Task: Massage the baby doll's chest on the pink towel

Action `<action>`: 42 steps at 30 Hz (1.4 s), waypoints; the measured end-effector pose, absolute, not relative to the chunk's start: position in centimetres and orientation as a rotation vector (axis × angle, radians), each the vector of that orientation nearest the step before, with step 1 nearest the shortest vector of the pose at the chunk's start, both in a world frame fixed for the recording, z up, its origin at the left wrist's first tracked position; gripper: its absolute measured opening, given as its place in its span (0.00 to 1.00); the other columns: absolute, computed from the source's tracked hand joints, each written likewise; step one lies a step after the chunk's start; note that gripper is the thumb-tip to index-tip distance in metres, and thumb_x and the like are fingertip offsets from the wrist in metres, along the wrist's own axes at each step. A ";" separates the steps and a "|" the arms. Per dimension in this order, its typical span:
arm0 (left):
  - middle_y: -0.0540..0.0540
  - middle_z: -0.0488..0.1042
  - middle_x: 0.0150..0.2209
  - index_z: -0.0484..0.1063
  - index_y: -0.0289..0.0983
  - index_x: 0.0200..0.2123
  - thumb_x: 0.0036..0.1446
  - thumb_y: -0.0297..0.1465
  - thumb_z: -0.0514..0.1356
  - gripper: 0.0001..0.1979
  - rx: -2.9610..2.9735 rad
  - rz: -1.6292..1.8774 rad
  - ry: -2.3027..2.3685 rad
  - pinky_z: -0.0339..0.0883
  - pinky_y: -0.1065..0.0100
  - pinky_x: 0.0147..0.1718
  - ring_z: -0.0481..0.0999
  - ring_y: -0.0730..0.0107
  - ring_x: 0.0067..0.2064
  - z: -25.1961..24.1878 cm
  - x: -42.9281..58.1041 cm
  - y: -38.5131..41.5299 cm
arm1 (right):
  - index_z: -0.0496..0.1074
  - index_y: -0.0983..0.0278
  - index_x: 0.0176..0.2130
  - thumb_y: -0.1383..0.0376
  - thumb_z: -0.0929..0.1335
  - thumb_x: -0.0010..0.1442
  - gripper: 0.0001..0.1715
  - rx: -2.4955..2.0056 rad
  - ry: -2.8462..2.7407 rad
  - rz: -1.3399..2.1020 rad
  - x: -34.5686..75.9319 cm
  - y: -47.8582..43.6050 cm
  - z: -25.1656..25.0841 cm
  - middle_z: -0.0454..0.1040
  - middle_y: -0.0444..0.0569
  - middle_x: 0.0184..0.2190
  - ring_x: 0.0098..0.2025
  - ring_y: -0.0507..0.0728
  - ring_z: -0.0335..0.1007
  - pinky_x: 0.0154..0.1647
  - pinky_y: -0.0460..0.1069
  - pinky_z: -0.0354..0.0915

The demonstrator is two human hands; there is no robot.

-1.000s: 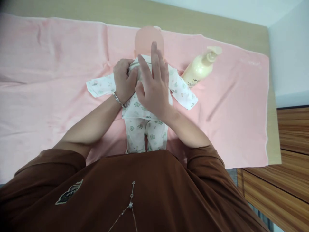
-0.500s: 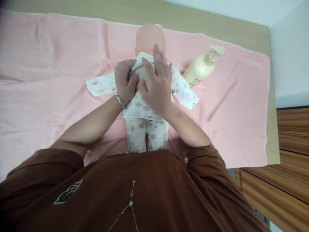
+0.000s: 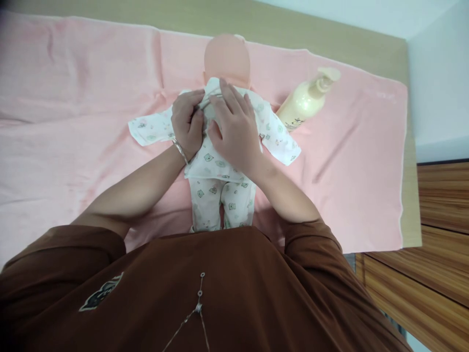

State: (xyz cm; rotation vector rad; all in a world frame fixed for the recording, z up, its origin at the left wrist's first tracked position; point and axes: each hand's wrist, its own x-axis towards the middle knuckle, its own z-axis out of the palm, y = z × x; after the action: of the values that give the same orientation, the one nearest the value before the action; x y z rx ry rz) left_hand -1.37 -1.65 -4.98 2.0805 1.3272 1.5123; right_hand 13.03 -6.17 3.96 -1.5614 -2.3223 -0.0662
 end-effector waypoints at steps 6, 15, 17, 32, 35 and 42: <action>0.54 0.67 0.51 0.64 0.50 0.49 0.61 0.41 0.43 0.17 2.078 1.478 1.370 0.60 0.54 0.56 0.65 0.64 0.55 -4.9 -1.5 -1.8 | 0.51 0.57 0.58 0.64 0.55 0.61 0.25 -1.567 -2.166 -0.313 12.9 -7.2 4.5 0.40 0.44 0.65 0.67 0.50 0.28 0.67 0.58 0.42; 0.49 0.69 0.48 0.66 0.43 0.45 0.63 0.36 0.46 0.13 2.070 1.670 1.236 0.63 0.56 0.53 0.66 0.68 0.52 -5.2 -1.3 -1.7 | 0.54 0.62 0.59 0.68 0.63 0.56 0.32 -1.626 -2.352 0.007 12.6 -5.6 2.8 0.46 0.49 0.64 0.65 0.62 0.38 0.65 0.63 0.43; 0.49 0.69 0.48 0.66 0.42 0.45 0.63 0.36 0.46 0.12 2.067 1.667 1.246 0.63 0.56 0.53 0.66 0.68 0.51 -5.0 -1.4 -1.8 | 0.54 0.63 0.59 0.67 0.62 0.57 0.31 -1.604 -2.344 -0.021 12.9 -6.0 3.9 0.45 0.51 0.64 0.65 0.61 0.38 0.66 0.61 0.44; 0.53 0.70 0.48 0.67 0.47 0.44 0.59 0.43 0.47 0.15 1.997 1.513 1.330 0.60 0.49 0.52 0.66 0.62 0.51 -5.1 -1.6 -1.1 | 0.46 0.69 0.62 0.64 0.61 0.58 0.36 -1.664 -2.361 0.048 12.5 -5.9 2.9 0.44 0.52 0.64 0.66 0.62 0.33 0.67 0.61 0.38; 0.50 0.70 0.46 0.67 0.45 0.43 0.60 0.44 0.45 0.17 2.049 1.526 1.371 0.64 0.52 0.49 0.67 0.63 0.49 -4.6 -1.5 -1.3 | 0.46 0.69 0.63 0.66 0.61 0.58 0.37 -1.627 -2.348 0.049 12.8 -6.2 3.7 0.43 0.53 0.64 0.66 0.61 0.35 0.67 0.59 0.41; 0.51 0.69 0.48 0.65 0.48 0.44 0.63 0.43 0.42 0.16 2.076 1.440 1.403 0.63 0.54 0.51 0.66 0.63 0.52 -3.9 -1.5 -2.0 | 0.49 0.67 0.61 0.68 0.61 0.55 0.36 -1.657 -2.246 -0.130 12.6 -6.2 3.7 0.43 0.52 0.64 0.66 0.58 0.33 0.67 0.56 0.40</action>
State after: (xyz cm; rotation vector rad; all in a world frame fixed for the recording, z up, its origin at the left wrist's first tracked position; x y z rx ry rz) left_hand -1.54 -1.98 -3.85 2.0764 1.4031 1.4397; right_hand 12.63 -6.22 3.66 -1.6572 -2.2464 -0.1304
